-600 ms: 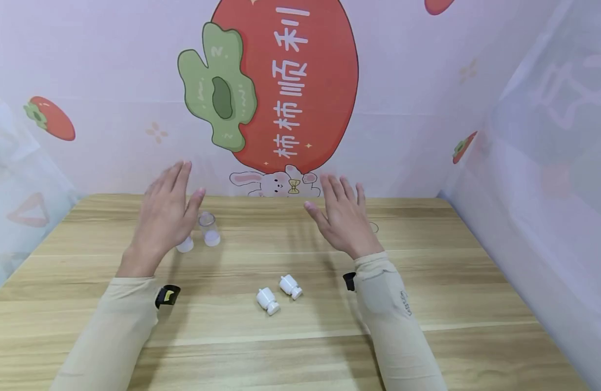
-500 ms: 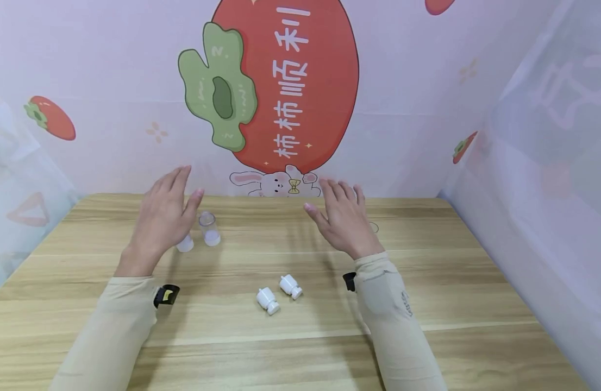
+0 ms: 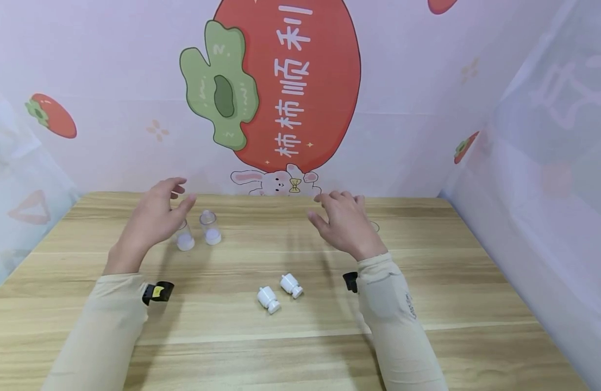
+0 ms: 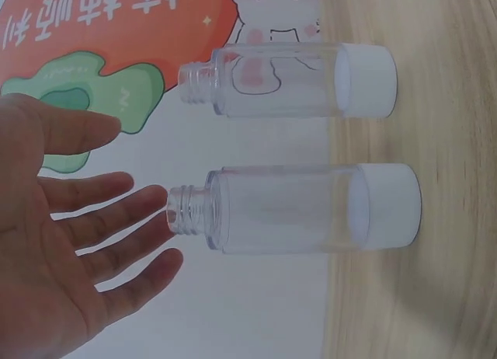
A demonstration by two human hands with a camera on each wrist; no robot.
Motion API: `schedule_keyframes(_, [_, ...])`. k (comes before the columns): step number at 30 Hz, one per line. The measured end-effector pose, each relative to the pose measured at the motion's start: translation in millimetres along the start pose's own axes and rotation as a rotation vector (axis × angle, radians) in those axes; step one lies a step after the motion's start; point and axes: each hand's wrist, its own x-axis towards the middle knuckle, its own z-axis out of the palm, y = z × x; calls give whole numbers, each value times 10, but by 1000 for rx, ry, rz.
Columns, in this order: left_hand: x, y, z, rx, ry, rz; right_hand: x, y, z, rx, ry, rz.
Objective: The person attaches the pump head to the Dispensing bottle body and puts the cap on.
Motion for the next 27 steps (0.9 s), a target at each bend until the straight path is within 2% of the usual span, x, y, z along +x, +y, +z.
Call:
schedule_keyframes(7, [1,-56,-89,-48,-155,-70,-7,-67,-16,37,-78,-9])
schedule_keyframes(12, [-10,-86,-129,-58,-233,-79,-4,-117,-9,41,-162,-16])
schedule_keyframes(22, [-37,-158,-150,-37,-303,-78,-11,-155,48,49,-250,-63])
schedule_keyframes(27, [-43,-204,-143,-16,-334,-77,-17,-195,84,30,-326,-48])
